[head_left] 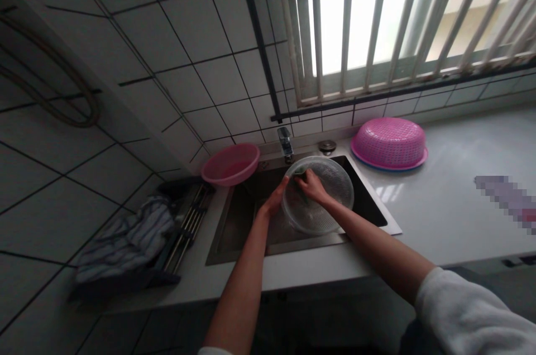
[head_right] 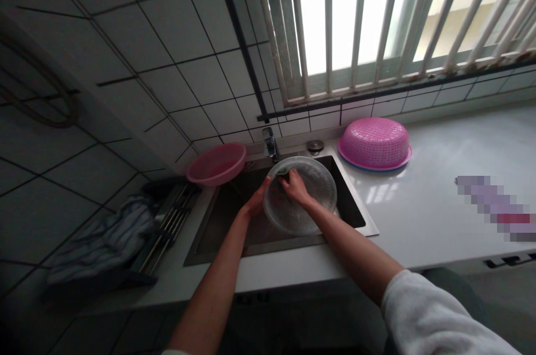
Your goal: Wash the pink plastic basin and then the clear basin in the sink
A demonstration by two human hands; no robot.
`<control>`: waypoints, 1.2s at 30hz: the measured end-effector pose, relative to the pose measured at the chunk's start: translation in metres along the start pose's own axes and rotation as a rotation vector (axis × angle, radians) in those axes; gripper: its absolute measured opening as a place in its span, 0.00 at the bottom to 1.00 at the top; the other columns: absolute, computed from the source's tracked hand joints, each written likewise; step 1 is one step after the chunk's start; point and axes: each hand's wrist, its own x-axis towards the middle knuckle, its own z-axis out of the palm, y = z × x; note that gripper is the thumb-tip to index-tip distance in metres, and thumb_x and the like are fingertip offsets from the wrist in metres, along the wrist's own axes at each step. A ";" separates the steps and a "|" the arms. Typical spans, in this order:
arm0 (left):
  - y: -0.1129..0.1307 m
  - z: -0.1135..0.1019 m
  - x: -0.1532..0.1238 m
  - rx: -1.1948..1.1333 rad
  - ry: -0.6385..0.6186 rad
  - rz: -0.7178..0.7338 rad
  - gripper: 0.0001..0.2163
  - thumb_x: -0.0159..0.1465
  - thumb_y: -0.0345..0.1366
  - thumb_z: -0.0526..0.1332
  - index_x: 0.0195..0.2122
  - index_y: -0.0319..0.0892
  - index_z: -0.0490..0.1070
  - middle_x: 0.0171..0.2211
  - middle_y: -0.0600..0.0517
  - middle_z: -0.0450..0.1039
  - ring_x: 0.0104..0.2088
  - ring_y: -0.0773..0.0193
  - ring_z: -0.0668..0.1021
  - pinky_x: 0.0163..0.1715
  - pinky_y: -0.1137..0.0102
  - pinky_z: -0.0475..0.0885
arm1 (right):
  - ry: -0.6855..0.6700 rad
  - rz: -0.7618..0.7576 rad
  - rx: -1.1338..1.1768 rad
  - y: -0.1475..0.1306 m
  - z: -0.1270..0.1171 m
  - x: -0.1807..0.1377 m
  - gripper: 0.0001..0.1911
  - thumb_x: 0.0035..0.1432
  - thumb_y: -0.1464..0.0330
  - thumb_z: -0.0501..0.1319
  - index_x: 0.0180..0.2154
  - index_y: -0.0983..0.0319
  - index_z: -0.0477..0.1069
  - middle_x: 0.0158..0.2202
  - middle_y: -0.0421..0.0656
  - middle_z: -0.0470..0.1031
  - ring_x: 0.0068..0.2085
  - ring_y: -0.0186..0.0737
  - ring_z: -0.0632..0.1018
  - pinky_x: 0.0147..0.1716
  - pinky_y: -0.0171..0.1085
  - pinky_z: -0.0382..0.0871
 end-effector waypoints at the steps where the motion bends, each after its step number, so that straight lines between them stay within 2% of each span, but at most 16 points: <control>1: 0.001 0.001 0.000 0.011 0.016 0.005 0.32 0.69 0.61 0.65 0.60 0.37 0.80 0.43 0.41 0.86 0.40 0.52 0.85 0.46 0.61 0.79 | -0.080 -0.009 0.044 0.000 0.001 -0.001 0.08 0.62 0.66 0.64 0.42 0.61 0.74 0.42 0.46 0.78 0.41 0.44 0.77 0.45 0.41 0.73; 5: 0.009 0.004 -0.002 -0.010 0.066 0.070 0.33 0.71 0.61 0.62 0.67 0.42 0.74 0.53 0.43 0.84 0.48 0.52 0.85 0.50 0.63 0.78 | -0.515 0.009 0.227 -0.006 0.006 -0.010 0.10 0.62 0.62 0.65 0.40 0.62 0.75 0.35 0.42 0.77 0.32 0.38 0.74 0.33 0.35 0.70; 7: 0.012 0.005 -0.003 -0.023 0.074 0.055 0.36 0.72 0.63 0.59 0.73 0.46 0.67 0.52 0.44 0.84 0.44 0.53 0.86 0.47 0.63 0.80 | -0.637 0.022 0.268 -0.011 0.007 -0.014 0.13 0.60 0.59 0.67 0.39 0.63 0.76 0.33 0.41 0.76 0.29 0.36 0.73 0.30 0.33 0.68; 8: 0.012 0.005 -0.003 -0.026 0.075 0.035 0.37 0.72 0.64 0.58 0.74 0.47 0.64 0.51 0.44 0.85 0.42 0.53 0.86 0.45 0.62 0.80 | -0.648 0.020 0.280 -0.013 0.008 -0.015 0.15 0.60 0.57 0.67 0.39 0.63 0.76 0.33 0.41 0.77 0.29 0.35 0.73 0.29 0.33 0.67; 9: 0.012 0.005 -0.002 -0.030 0.074 0.014 0.37 0.72 0.64 0.57 0.75 0.47 0.64 0.50 0.44 0.85 0.41 0.53 0.86 0.44 0.62 0.80 | -0.623 0.016 0.289 -0.015 0.008 -0.016 0.16 0.59 0.56 0.68 0.40 0.63 0.76 0.34 0.42 0.77 0.29 0.35 0.73 0.30 0.33 0.67; 11: 0.010 0.005 -0.001 -0.036 0.059 -0.029 0.35 0.73 0.63 0.58 0.71 0.43 0.69 0.49 0.43 0.85 0.43 0.52 0.86 0.46 0.61 0.80 | -0.488 0.010 0.305 -0.017 0.006 -0.014 0.18 0.59 0.54 0.67 0.40 0.63 0.77 0.36 0.43 0.79 0.31 0.36 0.74 0.31 0.33 0.68; 14: 0.003 0.003 0.002 -0.025 -0.001 -0.071 0.31 0.72 0.60 0.61 0.63 0.39 0.78 0.46 0.41 0.86 0.45 0.49 0.85 0.48 0.60 0.79 | -0.167 0.066 0.341 -0.018 0.001 -0.006 0.21 0.58 0.51 0.66 0.40 0.63 0.76 0.37 0.46 0.80 0.33 0.39 0.76 0.32 0.34 0.70; 16: -0.001 0.002 0.004 -0.022 -0.042 -0.062 0.30 0.72 0.59 0.62 0.63 0.40 0.78 0.45 0.42 0.86 0.41 0.51 0.85 0.46 0.60 0.79 | 0.027 0.143 0.377 -0.016 -0.003 0.000 0.25 0.58 0.47 0.65 0.41 0.63 0.75 0.38 0.47 0.80 0.32 0.39 0.76 0.31 0.35 0.70; 18: -0.003 0.001 0.004 -0.018 -0.065 -0.048 0.30 0.72 0.59 0.63 0.65 0.42 0.76 0.44 0.43 0.86 0.36 0.55 0.84 0.42 0.62 0.79 | 0.136 0.202 0.415 -0.015 -0.005 0.004 0.28 0.57 0.44 0.64 0.42 0.63 0.74 0.38 0.47 0.79 0.30 0.38 0.75 0.30 0.35 0.70; 19: -0.003 0.001 0.003 -0.012 -0.066 -0.046 0.30 0.72 0.59 0.63 0.65 0.41 0.76 0.44 0.43 0.86 0.34 0.57 0.83 0.40 0.63 0.79 | 0.140 0.211 0.426 -0.015 -0.005 0.005 0.29 0.57 0.44 0.64 0.42 0.63 0.74 0.38 0.47 0.79 0.30 0.38 0.75 0.30 0.35 0.70; 21: -0.002 0.001 0.002 0.016 -0.046 -0.050 0.31 0.72 0.59 0.63 0.63 0.39 0.77 0.42 0.42 0.85 0.32 0.59 0.83 0.38 0.65 0.79 | 0.039 0.188 0.415 -0.015 -0.002 0.002 0.28 0.57 0.44 0.65 0.41 0.63 0.74 0.35 0.45 0.78 0.29 0.37 0.74 0.28 0.35 0.69; 26: 0.007 0.002 -0.004 0.054 0.034 -0.040 0.30 0.73 0.56 0.62 0.67 0.38 0.74 0.42 0.43 0.86 0.38 0.54 0.85 0.40 0.64 0.79 | -0.520 0.085 0.307 -0.013 0.011 -0.014 0.20 0.59 0.50 0.68 0.32 0.62 0.74 0.25 0.40 0.72 0.25 0.35 0.70 0.24 0.33 0.63; 28: 0.009 0.002 -0.004 0.047 0.050 -0.018 0.29 0.73 0.54 0.63 0.68 0.40 0.73 0.46 0.43 0.86 0.41 0.54 0.85 0.44 0.63 0.79 | -0.606 0.053 0.297 -0.012 0.014 -0.017 0.19 0.59 0.52 0.69 0.33 0.62 0.75 0.26 0.39 0.73 0.25 0.34 0.70 0.25 0.33 0.63; 30: 0.009 0.003 -0.004 0.038 0.048 -0.009 0.28 0.74 0.53 0.63 0.67 0.39 0.74 0.48 0.44 0.86 0.43 0.54 0.85 0.47 0.63 0.78 | -0.530 0.044 0.312 -0.011 0.014 -0.015 0.20 0.58 0.51 0.69 0.35 0.63 0.76 0.28 0.40 0.73 0.26 0.34 0.70 0.26 0.33 0.64; 34: 0.005 0.004 0.000 0.015 -0.010 0.013 0.27 0.73 0.53 0.63 0.64 0.38 0.76 0.48 0.42 0.86 0.48 0.51 0.84 0.54 0.60 0.76 | -0.116 0.149 0.418 -0.011 0.004 -0.001 0.26 0.58 0.44 0.64 0.38 0.62 0.73 0.31 0.42 0.75 0.27 0.37 0.72 0.26 0.34 0.66; 36: 0.003 0.004 0.001 0.012 -0.036 0.025 0.27 0.73 0.53 0.63 0.65 0.40 0.76 0.51 0.43 0.85 0.49 0.51 0.84 0.54 0.59 0.76 | 0.047 0.199 0.449 -0.012 -0.003 0.005 0.28 0.58 0.42 0.62 0.39 0.62 0.72 0.32 0.43 0.75 0.28 0.37 0.73 0.27 0.35 0.68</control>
